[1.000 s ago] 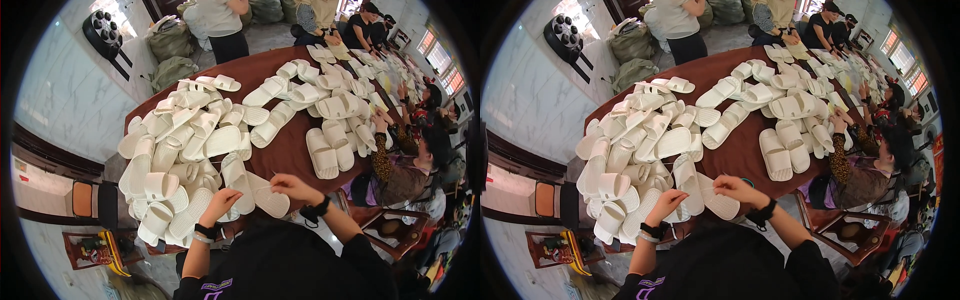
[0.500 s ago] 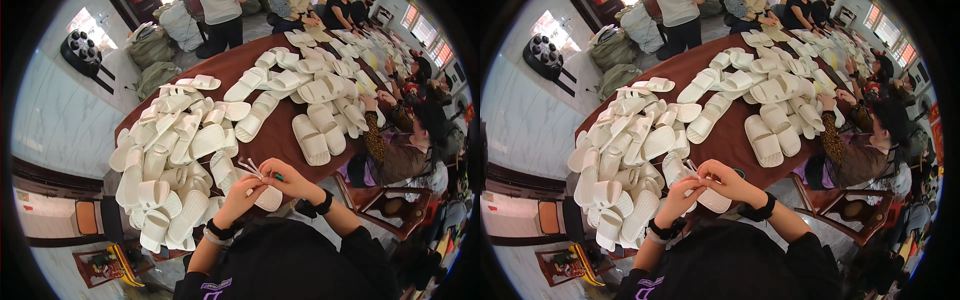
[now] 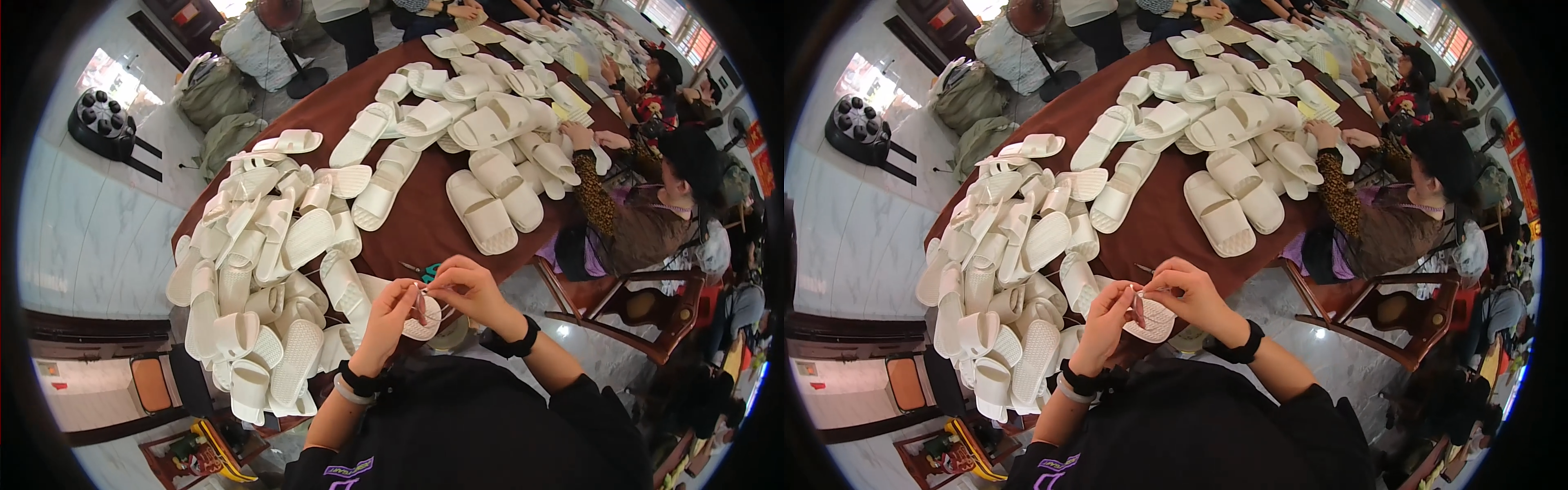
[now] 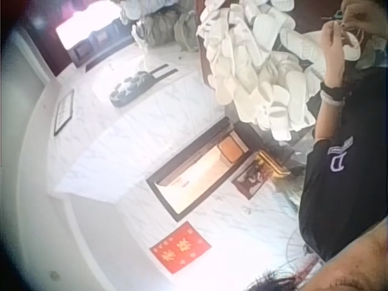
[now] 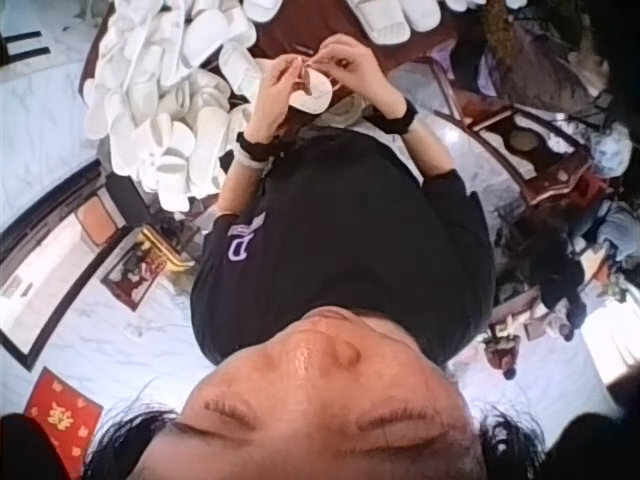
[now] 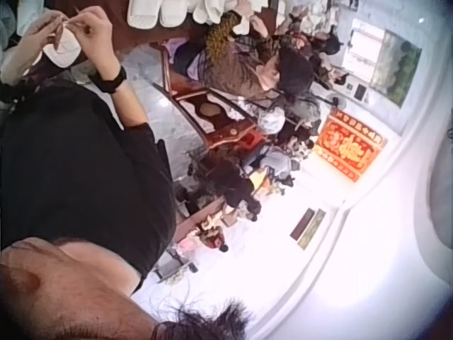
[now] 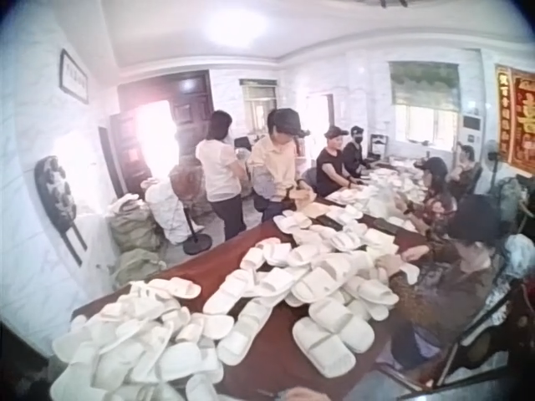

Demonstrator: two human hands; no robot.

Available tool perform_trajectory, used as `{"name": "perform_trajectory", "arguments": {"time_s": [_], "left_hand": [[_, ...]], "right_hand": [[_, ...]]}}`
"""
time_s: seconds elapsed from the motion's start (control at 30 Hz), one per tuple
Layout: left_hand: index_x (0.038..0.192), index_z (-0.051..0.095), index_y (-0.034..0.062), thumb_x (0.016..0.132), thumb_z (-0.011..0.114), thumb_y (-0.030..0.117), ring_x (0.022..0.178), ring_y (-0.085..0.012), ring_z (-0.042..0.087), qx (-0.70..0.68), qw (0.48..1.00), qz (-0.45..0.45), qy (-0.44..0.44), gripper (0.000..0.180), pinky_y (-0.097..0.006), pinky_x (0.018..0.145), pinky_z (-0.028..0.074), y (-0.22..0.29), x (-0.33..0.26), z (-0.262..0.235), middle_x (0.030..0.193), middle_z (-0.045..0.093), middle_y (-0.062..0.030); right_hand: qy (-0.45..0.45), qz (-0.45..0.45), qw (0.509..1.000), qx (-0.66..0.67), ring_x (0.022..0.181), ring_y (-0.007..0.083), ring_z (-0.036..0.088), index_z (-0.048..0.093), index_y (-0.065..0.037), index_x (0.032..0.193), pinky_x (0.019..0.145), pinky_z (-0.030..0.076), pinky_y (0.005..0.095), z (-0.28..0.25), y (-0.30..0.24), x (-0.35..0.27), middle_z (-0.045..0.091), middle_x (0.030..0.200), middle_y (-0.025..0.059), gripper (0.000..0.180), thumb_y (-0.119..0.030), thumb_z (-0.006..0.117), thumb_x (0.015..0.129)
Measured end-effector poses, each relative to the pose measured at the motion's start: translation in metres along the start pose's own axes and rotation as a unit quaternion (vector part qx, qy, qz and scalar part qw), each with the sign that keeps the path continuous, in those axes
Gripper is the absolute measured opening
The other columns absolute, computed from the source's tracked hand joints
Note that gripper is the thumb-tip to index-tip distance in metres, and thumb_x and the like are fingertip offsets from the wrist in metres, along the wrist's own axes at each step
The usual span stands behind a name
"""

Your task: Trimming loose threads and sorting white foam slippers at a production table.

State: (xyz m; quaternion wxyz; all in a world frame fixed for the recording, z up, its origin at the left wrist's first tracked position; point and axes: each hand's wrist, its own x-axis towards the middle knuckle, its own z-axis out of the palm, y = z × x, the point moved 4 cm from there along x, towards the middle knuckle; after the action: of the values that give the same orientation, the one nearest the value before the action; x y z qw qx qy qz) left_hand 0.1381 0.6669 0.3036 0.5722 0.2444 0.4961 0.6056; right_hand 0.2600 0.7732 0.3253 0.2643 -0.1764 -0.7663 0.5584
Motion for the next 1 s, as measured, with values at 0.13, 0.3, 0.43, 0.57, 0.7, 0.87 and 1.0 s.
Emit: {"name": "perform_trajectory", "arguments": {"time_s": [0.13, 0.3, 0.43, 0.57, 0.7, 0.87, 1.0], "left_hand": [[0.107, 0.056, -0.003, 0.096, 0.046, 0.01, 0.066, -0.0104, 0.052, -0.05, 0.999, -0.012, -0.016, 0.019, -0.024, 0.061, 0.046, -0.007, 0.011, 0.015, 0.076, 0.053, -0.0033], [0.107, 0.059, -0.0031, 0.094, 0.046, 0.004, 0.065, -0.0106, 0.052, -0.174, 0.983, 0.007, -0.058, 0.019, -0.025, 0.06, 0.044, 0.004, 0.023, 0.028, 0.075, 0.053, -0.0027], [0.105, 0.066, 0.0013, 0.089, 0.053, 0.003, 0.064, -0.0142, 0.055, 0.397, 0.902, 0.169, 0.015, 0.02, -0.028, 0.059, 0.045, 0.016, 0.037, 0.027, 0.072, 0.057, -0.0062], [0.102, 0.067, 0.0025, 0.085, 0.058, 0.002, 0.072, -0.0175, 0.061, 0.522, 0.82, 0.191, -0.135, 0.02, -0.03, 0.065, 0.047, -0.018, 0.026, 0.038, 0.078, 0.065, -0.0078], [0.096, 0.065, -0.0037, 0.087, 0.057, 0.002, 0.074, -0.0135, 0.061, 0.282, 0.949, -0.017, -0.138, 0.013, -0.024, 0.07, 0.048, -0.03, 0.023, 0.052, 0.079, 0.065, -0.005], [0.088, 0.064, -0.0011, 0.083, 0.062, 0.003, 0.077, -0.0138, 0.058, 0.265, 0.962, -0.02, -0.07, 0.008, -0.026, 0.068, 0.046, -0.042, 0.038, 0.048, 0.082, 0.061, -0.0055], [0.083, 0.065, 0.003, 0.07, 0.068, 0.005, 0.075, -0.0262, 0.05, 0.512, 0.794, 0.318, -0.082, 0.014, -0.036, 0.067, 0.041, -0.04, 0.045, 0.071, 0.078, 0.049, -0.0064]], "right_hand": [[0.064, 0.02, 0.977, 0.202, 0.089, 0.0094, 0.053, 0.057, -0.006, 0.106, 0.077, 0.046, 0.0245, 0.009, 0.038, -0.019, 0.05, 0.109, 0.0045, 0.029, -0.005, 0.07, 0.08], [-0.15, 0.263, 0.852, 0.427, 0.085, 0.0109, 0.056, 0.046, -0.005, 0.121, 0.073, 0.046, 0.0281, 0.026, 0.047, -0.057, 0.056, 0.104, 0.0043, 0.037, -0.031, 0.046, 0.096], [-0.089, 0.158, 0.983, 0.012, 0.073, 0.0203, 0.059, 0.057, -0.004, 0.095, 0.065, 0.046, 0.0315, -0.008, 0.035, -0.061, 0.06, 0.079, 0.0106, 0.019, -0.022, 0.049, 0.094], [-0.02, 0.111, 0.994, 0.008, 0.07, 0.0242, 0.058, 0.054, -0.002, 0.09, 0.064, 0.046, 0.032, -0.036, 0.017, -0.053, 0.058, 0.077, 0.0112, 0.014, -0.015, 0.049, 0.092], [0.034, 0.178, 0.976, 0.118, 0.07, 0.0066, 0.051, 0.057, -0.002, 0.092, 0.064, 0.043, 0.0229, -0.044, 0.059, -0.058, 0.057, 0.075, 0.0006, 0.014, -0.013, 0.05, 0.094], [0.004, 0.169, 0.97, 0.173, 0.081, 0.0067, 0.054, 0.059, -0.002, 0.1, 0.073, 0.045, 0.0247, 0.0, 0.081, -0.088, 0.059, 0.084, 0.0019, 0.015, -0.013, 0.051, 0.092], [0.043, 0.237, 0.757, 0.607, 0.078, 0.0069, 0.046, 0.053, -0.004, 0.11, 0.067, 0.039, 0.0229, 0.014, 0.087, -0.107, 0.055, 0.094, 0.0018, 0.022, -0.015, 0.052, 0.091]]}}
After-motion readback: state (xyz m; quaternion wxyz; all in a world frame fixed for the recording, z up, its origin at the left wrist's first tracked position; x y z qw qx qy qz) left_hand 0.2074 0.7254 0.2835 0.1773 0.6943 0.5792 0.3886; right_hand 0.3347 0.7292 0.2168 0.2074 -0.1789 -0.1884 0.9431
